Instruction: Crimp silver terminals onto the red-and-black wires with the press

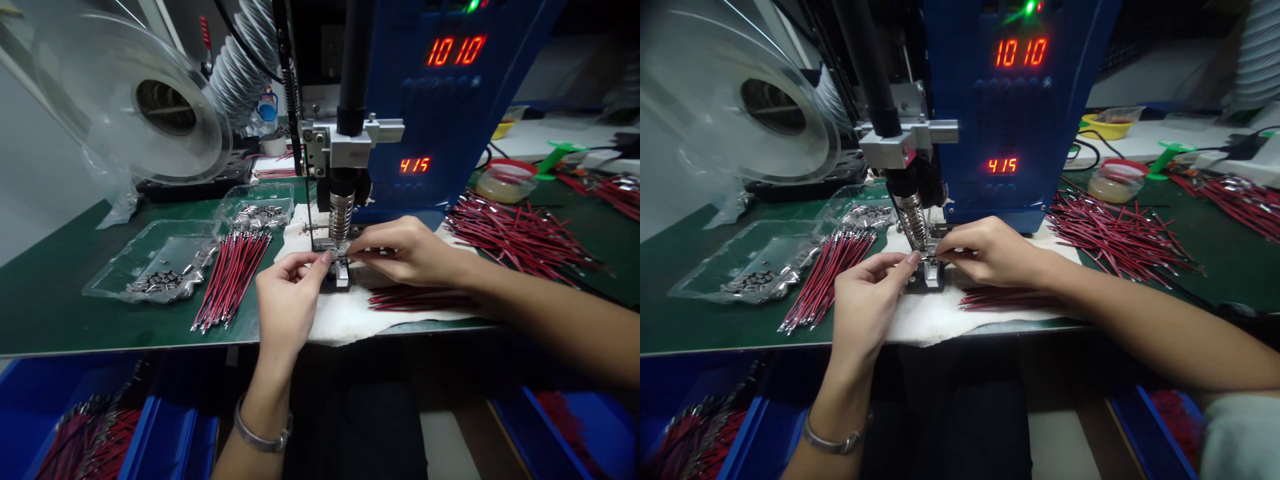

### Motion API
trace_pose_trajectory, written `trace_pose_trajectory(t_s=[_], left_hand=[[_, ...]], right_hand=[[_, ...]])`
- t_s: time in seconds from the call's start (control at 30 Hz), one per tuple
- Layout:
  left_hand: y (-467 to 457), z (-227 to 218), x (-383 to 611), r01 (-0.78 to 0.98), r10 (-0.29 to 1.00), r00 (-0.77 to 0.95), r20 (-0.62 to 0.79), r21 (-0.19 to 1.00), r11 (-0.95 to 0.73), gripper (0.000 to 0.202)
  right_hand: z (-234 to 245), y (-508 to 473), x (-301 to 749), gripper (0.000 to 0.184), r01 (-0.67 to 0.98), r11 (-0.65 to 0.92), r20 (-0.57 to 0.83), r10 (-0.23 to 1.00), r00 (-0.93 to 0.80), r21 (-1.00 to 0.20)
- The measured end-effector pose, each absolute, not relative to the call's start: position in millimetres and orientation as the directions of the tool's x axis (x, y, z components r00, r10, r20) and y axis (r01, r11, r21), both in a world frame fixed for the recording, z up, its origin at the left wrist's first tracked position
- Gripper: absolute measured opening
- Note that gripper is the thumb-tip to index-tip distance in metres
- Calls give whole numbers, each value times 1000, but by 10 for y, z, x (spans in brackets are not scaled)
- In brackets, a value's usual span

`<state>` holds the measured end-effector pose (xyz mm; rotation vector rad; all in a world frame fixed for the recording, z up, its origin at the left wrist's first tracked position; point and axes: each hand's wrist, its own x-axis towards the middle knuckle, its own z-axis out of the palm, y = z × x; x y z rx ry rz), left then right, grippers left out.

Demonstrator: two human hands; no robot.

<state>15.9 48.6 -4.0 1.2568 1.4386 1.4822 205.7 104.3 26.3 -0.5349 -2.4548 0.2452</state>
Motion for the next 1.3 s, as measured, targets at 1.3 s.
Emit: trace_pose_trajectory(t_s=[1.3], left_hand=[[453, -25, 153, 243, 929, -277, 244, 954, -178, 29]], right_hand=[[282, 1053, 2087, 13, 314, 897, 488, 434, -757, -310]])
